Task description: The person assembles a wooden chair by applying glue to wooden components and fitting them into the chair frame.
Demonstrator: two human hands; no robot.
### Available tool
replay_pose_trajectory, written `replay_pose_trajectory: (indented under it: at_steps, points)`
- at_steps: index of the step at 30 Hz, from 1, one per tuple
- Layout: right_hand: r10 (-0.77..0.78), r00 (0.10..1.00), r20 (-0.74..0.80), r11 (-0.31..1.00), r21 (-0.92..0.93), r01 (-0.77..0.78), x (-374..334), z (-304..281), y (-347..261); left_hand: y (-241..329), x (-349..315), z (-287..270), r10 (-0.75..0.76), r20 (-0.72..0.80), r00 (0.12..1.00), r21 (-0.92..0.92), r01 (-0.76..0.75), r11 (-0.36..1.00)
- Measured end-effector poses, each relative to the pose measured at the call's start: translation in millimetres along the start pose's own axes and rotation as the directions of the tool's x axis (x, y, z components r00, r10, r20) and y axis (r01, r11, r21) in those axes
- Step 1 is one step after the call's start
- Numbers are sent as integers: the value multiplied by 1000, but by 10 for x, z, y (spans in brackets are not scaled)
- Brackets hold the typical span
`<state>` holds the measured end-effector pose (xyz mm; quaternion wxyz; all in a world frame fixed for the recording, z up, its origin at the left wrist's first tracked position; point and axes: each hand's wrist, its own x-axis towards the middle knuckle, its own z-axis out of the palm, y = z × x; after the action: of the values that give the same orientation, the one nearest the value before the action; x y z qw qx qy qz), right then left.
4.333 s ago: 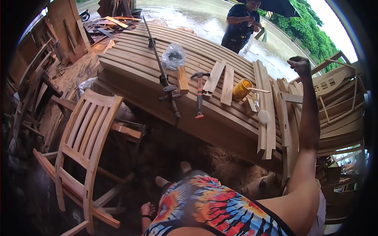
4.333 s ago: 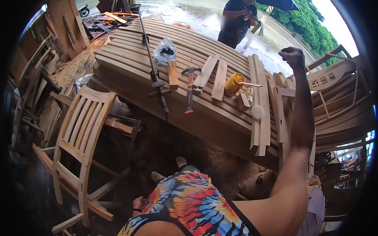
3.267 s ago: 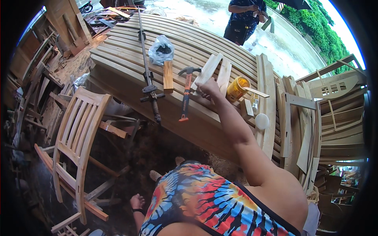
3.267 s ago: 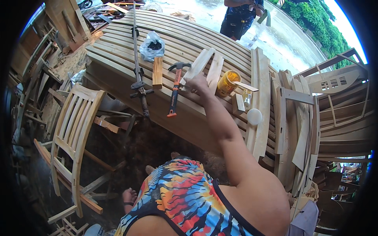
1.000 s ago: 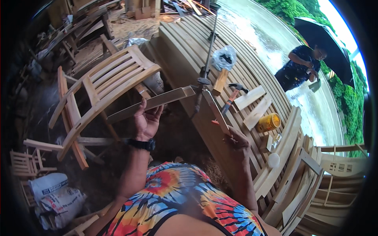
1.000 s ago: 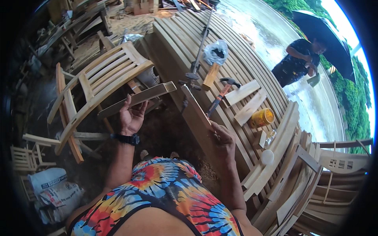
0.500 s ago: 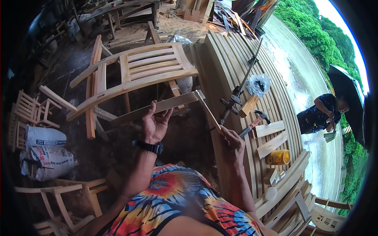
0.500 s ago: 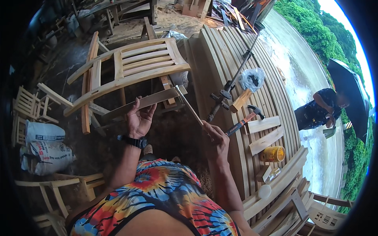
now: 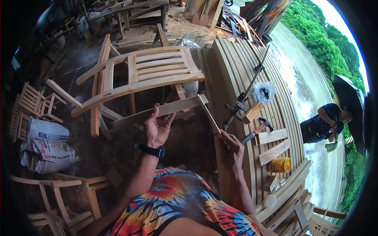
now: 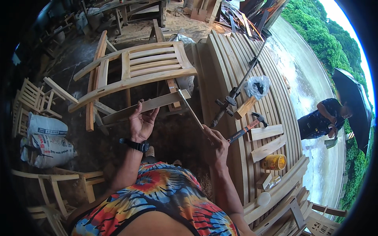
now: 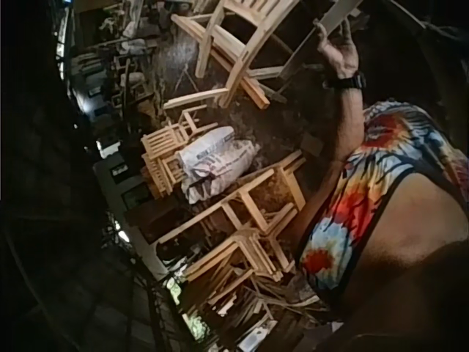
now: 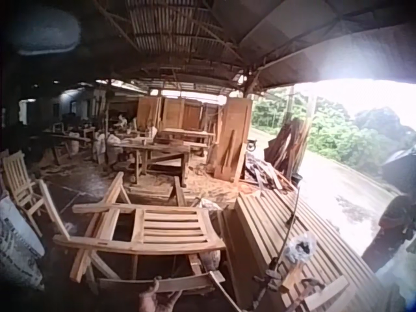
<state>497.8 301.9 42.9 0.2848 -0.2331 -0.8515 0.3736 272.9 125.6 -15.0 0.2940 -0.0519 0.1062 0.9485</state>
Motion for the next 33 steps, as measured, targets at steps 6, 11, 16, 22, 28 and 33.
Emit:
replay_pose_trajectory:
  at_steps: [6,11,16,22,28,33]
  points:
    - [-10,1000,7,995,94,9,-35,19,-1,16,11,-50,2,9,1000,19,-3,1000]
    - [-25,999,-34,995,91,28,-54,-30,-49,95,19,-103,14,11,1000,-15,-14,1000]
    - [12,1000,7,994,110,-13,-68,6,34,136,21,-101,7,6,1000,-42,-7,999]
    - [3,1000,6,996,93,-4,-6,83,1,145,29,-98,20,-42,999,-40,-22,999]
    - [-24,999,26,995,101,21,49,116,6,126,53,-99,12,-52,999,-57,-15,998]
    - [-26,992,126,992,124,11,172,112,-145,346,58,-203,64,-48,997,-75,-68,995]
